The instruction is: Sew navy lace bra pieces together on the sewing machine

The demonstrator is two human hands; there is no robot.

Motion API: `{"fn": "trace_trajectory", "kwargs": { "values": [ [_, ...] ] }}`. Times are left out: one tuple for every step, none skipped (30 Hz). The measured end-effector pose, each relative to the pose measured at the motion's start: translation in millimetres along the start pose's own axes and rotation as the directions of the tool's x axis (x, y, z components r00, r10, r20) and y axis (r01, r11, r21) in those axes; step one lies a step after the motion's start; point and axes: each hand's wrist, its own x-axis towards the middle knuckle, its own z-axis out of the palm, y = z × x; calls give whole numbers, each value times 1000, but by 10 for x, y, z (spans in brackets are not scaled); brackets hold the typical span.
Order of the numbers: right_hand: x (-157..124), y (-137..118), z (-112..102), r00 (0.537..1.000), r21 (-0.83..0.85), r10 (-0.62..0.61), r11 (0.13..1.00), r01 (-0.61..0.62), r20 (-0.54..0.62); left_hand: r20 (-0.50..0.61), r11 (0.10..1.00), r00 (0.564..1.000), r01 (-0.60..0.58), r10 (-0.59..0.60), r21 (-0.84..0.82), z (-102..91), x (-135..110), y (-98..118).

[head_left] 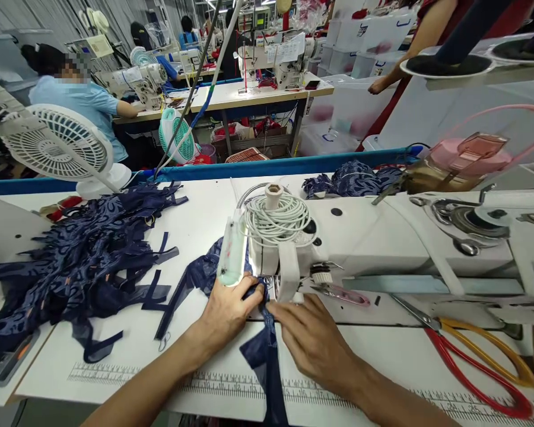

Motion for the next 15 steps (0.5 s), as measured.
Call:
{"fn": "trace_trajectory", "kwargs": {
  "values": [
    [-5,-36,3,996,23,86,996,-86,0,-6,1000,1000,8,-8,-4,0,-12,0],
    [-7,-75,8,986,43,164,985,-164,8,-17,1000,1000,17,-17,-7,-6,-26,3],
    [-5,-116,13,975,65,220,973,-221,28,-36,1000,999,29,-30,-6,-16,-42,8],
    [4,-154,16,967,91,248,963,-253,56,-68,999,997,43,-43,1,-30,-57,13],
    [22,-187,13,962,131,260,954,-269,84,-108,998,992,61,-60,11,-46,-71,16],
    [48,-212,1,955,190,276,937,-292,108,-148,997,986,79,-75,22,-63,-82,18],
    [81,-228,-22,942,275,303,903,-331,142,-174,996,981,90,-84,27,-79,-90,16],
    [117,-234,-55,920,385,335,837,-389,201,-183,996,980,90,-84,26,-93,-96,12],
    [152,-231,-99,889,503,362,733,-458,281,-172,996,982,82,-77,18,-104,-99,6],
    [182,-221,-151,852,608,365,596,-524,376,-144,998,987,69,-67,7,-111,-102,-3],
    [204,-204,-206,816,682,338,450,-577,469,-110,998,992,59,-59,-7,-114,-104,-13],
    [215,-182,-262,791,720,294,329,-611,537,-79,998,995,55,-56,-22,-115,-107,-25],
    [214,-159,-317,777,734,255,258,-628,575,-55,997,997,60,-62,-40,-114,-109,-38],
    [203,-137,-372,767,727,232,244,-641,599,-40,995,996,73,-75,-63,-112,-112,-52],
    [185,-118,-430,759,703,221,287,-651,612,-34,992,995,90,-93,-92,-109,-115,-66]
  ]
}}
